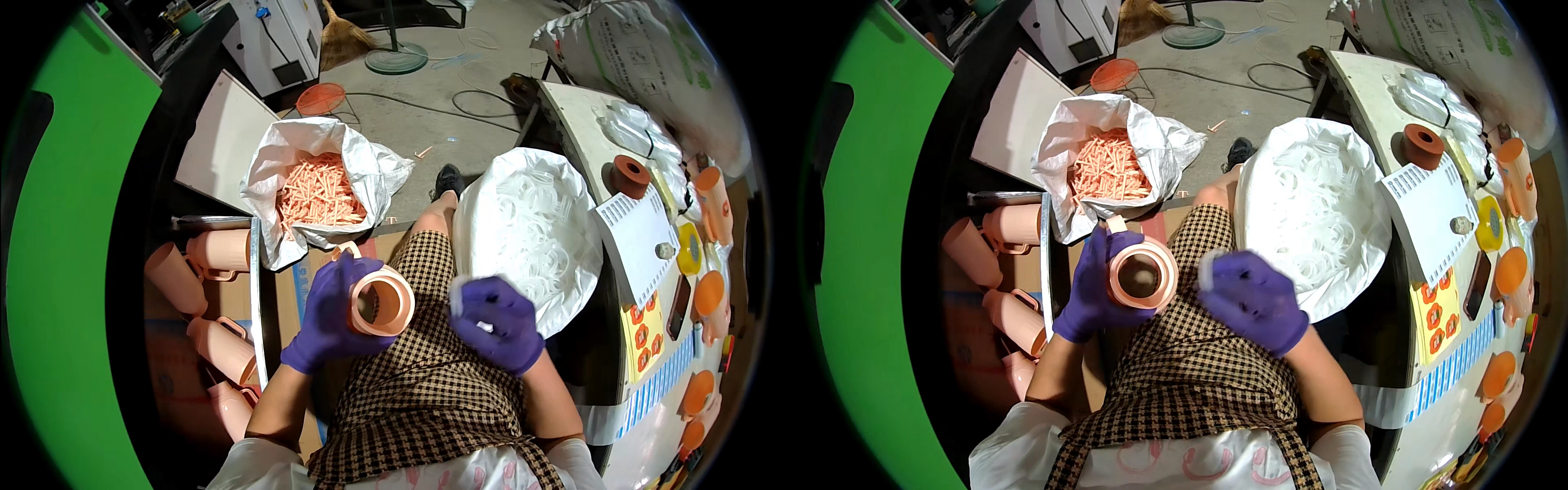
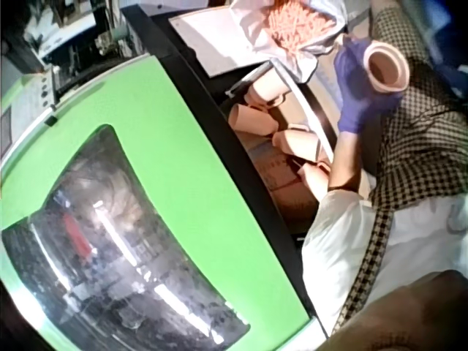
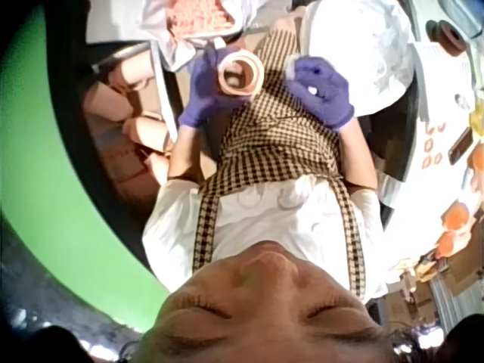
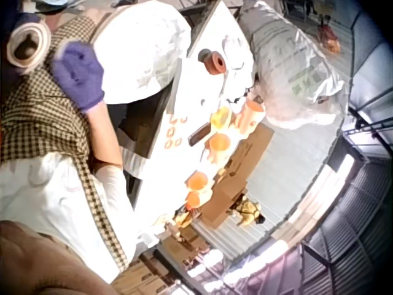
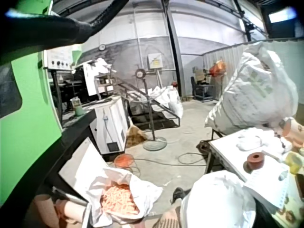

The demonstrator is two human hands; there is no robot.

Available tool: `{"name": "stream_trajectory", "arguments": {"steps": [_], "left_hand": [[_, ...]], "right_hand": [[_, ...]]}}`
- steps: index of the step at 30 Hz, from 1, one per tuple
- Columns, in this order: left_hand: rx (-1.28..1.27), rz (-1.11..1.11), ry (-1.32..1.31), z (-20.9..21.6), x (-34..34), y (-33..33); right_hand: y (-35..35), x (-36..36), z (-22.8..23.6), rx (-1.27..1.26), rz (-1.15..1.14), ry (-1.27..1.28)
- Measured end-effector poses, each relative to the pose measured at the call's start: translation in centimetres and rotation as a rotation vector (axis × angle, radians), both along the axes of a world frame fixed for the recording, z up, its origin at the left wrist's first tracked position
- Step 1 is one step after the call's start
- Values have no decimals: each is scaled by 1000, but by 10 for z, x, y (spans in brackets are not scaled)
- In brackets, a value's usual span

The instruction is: The recorder assembles thermos bottles by inserting orange caps and white plastic rings into pink thermos bodies and applying orange stickers.

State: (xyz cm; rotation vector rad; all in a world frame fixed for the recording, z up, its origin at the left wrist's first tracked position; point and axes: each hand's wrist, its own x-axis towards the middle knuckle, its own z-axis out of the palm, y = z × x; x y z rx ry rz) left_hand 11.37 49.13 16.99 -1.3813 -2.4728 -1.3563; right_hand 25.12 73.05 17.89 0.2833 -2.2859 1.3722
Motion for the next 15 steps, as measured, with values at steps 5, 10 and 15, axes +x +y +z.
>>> {"name": "stream_trajectory", "arguments": {"steps": [5,10,15], "left_hand": [[-76,-15,21,10,3,8],[-79,-27,240,3,14,11],[-161,-113,73,11,23,32]], "right_hand": [[-34,-13,5,-229,279,-2],[-53,-25,-22,66,193,-61],[-63,-13,-25,-221,63,-367]]}}
